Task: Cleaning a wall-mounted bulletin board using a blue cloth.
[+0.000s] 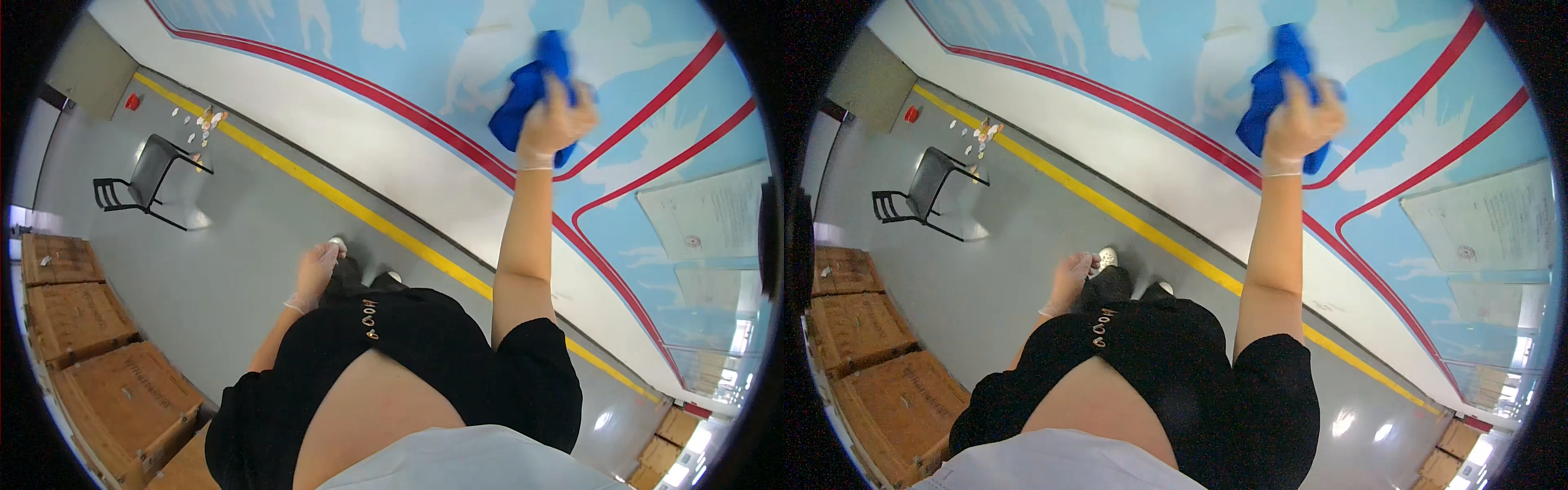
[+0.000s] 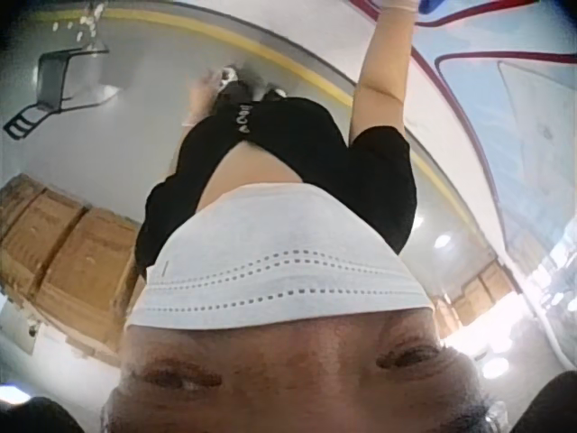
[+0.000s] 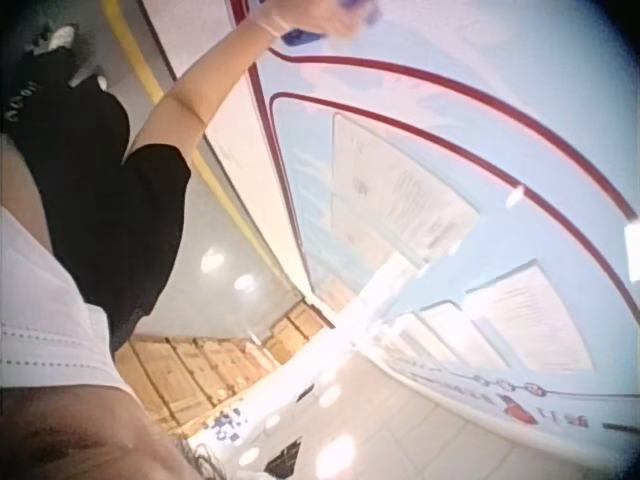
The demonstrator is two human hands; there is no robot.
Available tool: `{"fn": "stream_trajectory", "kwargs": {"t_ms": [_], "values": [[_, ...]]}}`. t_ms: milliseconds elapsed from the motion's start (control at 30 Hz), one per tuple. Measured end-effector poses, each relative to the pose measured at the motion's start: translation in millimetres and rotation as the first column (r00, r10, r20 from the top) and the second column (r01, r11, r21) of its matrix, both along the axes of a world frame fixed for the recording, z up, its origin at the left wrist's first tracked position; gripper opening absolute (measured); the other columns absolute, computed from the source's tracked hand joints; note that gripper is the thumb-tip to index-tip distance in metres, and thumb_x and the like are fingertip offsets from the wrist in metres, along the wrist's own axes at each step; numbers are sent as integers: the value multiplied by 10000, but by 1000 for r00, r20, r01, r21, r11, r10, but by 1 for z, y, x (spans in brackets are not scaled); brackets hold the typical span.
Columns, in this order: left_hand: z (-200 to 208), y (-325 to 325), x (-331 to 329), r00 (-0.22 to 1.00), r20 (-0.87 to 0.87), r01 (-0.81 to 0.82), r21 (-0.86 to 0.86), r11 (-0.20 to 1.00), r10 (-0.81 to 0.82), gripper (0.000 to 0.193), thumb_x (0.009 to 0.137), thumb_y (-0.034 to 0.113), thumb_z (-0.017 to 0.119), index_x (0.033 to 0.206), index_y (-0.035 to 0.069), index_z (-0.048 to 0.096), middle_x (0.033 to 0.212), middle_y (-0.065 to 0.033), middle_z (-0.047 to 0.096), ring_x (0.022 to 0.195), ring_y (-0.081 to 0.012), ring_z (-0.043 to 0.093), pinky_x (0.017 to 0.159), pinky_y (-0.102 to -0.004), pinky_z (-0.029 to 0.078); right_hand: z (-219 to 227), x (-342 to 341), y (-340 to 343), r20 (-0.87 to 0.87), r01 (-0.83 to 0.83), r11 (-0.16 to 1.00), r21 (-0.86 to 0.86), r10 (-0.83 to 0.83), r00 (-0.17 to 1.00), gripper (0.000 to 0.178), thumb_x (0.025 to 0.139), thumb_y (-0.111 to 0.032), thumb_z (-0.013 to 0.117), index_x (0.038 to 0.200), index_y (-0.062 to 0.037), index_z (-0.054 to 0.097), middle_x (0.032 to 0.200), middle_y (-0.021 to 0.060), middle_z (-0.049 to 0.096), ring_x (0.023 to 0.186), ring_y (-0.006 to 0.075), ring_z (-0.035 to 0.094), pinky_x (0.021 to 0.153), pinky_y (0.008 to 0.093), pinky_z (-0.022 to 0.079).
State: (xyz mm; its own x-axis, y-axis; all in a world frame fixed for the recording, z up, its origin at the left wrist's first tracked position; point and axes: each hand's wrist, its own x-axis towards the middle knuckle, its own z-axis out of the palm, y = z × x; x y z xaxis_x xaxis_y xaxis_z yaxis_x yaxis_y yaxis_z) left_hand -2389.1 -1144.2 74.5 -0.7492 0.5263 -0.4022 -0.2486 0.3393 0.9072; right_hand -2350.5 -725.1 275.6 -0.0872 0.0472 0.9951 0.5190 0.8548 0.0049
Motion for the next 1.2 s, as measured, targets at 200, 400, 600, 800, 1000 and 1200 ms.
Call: {"fn": "stream_trajectory", "kwargs": {"t_ms": [200, 400, 600, 800, 1000, 1200], "values": [[-9, 28, -35, 979, -151, 151, 110, 982, -134, 237, 957, 167, 526, 980, -7, 687, 875, -76, 679, 826, -157, 623, 772, -272, 478, -145, -34, -26, 717, -244, 937, -248, 347, 604, 126, 789, -178, 643, 889, -181, 720, 1119, 36, 632, 1017, 246, 578, 846, 420, 474], [13, 36, -133, 923, -314, 276, 141, 951, -222, 225, 938, 167, 564, 996, -12, 688, 926, -121, 696, 861, -206, 643, 800, -327, 492, -46, -100, -63, 703, -221, 970, -100, 226, 675, 128, 778, -176, 634, 883, -192, 705, 1129, 6, 601, 1034, 229, 555, 801, 372, 481], [-1, -17, -257, 919, -379, 155, 103, 983, -105, 250, 943, 207, 559, 951, -1, 697, 839, -59, 675, 808, -150, 621, 739, -285, 483, 193, -201, -49, 28, 35, 928, 370, -49, 998, 329, 725, -12, 572, 917, -212, 751, 1036, 35, 684, 1008, 265, 605, 869, 404, 443], [14, -34, -320, 956, -285, 113, 126, 986, -74, 202, 941, 134, 543, 940, 0, 693, 846, -82, 677, 836, -168, 627, 786, -300, 480, 295, -210, -61, -322, 286, 917, 278, -192, 927, 333, 775, -101, 605, 1097, -153, 675, 1089, 140, 631, 1083, 336, 537, 939, 428, 428], [-8, -49, -363, 961, -246, 166, 147, 975, -127, 208, 938, 122, 531, 935, -14, 689, 844, -75, 680, 828, -160, 633, 792, -279, 482, 87, -306, -121, 694, -106, 990, 96, 9, 720, 129, 832, -209, 595, 921, -171, 679, 916, 72, 628, 885, 260, 622, 698, 381, 485], [-13, -40, -378, 919, -297, 303, 115, 946, -258, 219, 927, 146, 531, 935, 3, 698, 829, -76, 690, 829, -173, 644, 801, -290, 486, 26, -302, -119, 930, -350, 920, 178, -41, 366, 65, 835, -215, 566, 833, -196, 629, 1031, -19, 563, 957, 155, 554, 696, 299, 477]]}}
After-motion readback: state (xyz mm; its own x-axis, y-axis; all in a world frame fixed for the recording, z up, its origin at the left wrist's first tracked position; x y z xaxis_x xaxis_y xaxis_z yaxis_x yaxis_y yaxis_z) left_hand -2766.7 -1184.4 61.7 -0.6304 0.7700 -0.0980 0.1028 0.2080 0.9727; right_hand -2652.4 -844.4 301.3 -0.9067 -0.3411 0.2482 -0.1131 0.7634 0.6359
